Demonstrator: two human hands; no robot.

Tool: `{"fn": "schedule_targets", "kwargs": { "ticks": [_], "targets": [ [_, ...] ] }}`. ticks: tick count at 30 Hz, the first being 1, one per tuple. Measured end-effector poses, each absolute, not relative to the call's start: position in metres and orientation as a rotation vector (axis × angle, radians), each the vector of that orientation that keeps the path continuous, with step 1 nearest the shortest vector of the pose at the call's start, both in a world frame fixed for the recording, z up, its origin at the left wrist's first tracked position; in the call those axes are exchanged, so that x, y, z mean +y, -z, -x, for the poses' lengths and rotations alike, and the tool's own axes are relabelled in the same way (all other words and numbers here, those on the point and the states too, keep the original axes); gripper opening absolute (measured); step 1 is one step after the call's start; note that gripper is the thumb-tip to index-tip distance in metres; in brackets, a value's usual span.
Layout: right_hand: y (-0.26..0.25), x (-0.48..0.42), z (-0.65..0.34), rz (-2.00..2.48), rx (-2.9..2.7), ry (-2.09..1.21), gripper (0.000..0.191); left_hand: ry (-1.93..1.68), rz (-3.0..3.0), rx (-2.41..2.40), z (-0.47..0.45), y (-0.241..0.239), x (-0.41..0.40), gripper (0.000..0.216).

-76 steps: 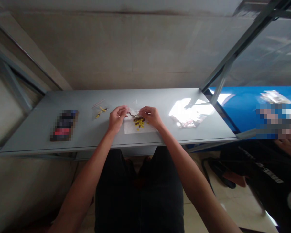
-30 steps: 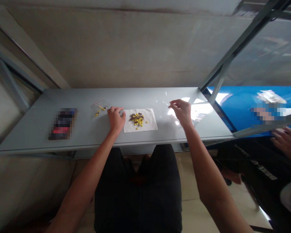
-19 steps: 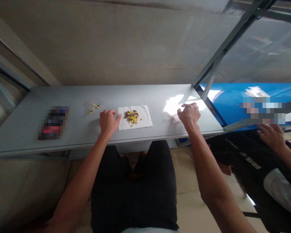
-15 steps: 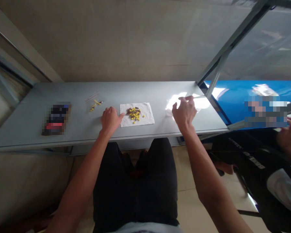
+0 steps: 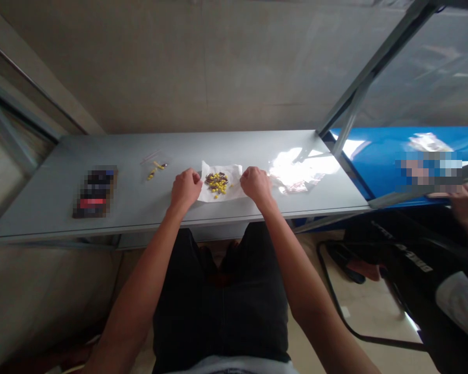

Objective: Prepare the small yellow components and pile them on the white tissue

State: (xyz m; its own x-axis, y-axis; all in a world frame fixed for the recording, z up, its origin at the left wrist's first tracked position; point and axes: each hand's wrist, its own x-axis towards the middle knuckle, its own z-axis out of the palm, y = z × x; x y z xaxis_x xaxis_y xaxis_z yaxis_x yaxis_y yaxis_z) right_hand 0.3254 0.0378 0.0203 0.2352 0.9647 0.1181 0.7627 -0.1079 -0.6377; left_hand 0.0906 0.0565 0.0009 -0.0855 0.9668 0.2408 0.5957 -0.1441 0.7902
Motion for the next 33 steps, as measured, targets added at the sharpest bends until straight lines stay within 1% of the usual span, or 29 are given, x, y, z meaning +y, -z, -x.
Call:
{"fn": "schedule_targets", "kwargs": {
  "ticks": [3,6,10,13,17,22,25,29,33],
  "targets": [
    [-0.025,0.037,-0.324,1.790,-1.614,-0.471,0.017,-1.145,-1.542,1.544,-0.094,-0.009,0.055,0.018],
    [-0.026,0.035,-0.324,1.661,-1.594,-0.535,0.024,-1.161,-1.317,1.496,-0.098,-0.016,0.049,0.018],
    [-0.020,0.031,-0.325,1.543,-1.408,-0.661,0.024,-1.222,-1.124,1.429,-0.100,-0.024,0.044,0.021],
    [-0.014,0.030,-0.326,1.515,-1.291,-0.748,0.024,-1.266,-1.092,1.372,-0.101,-0.026,0.043,0.024],
    [-0.009,0.030,-0.325,1.520,-1.322,-0.703,0.028,-1.266,-1.166,1.383,-0.101,-0.023,0.045,0.025],
    [-0.009,0.027,-0.326,1.644,-1.465,-0.547,0.026,-1.210,-1.403,1.545,-0.093,-0.015,0.045,0.022],
    [-0.009,0.028,-0.327,1.642,-1.526,-0.454,0.024,-1.183,-1.584,1.605,-0.087,-0.012,0.046,0.029],
    [-0.010,0.038,-0.327,1.643,-1.495,-0.465,0.025,-1.118,-1.783,1.597,-0.086,-0.013,0.055,0.039],
    [-0.011,0.050,-0.328,1.637,-1.457,-0.490,0.024,-1.017,-1.959,1.584,-0.088,-0.017,0.062,0.032]
  ]
}}
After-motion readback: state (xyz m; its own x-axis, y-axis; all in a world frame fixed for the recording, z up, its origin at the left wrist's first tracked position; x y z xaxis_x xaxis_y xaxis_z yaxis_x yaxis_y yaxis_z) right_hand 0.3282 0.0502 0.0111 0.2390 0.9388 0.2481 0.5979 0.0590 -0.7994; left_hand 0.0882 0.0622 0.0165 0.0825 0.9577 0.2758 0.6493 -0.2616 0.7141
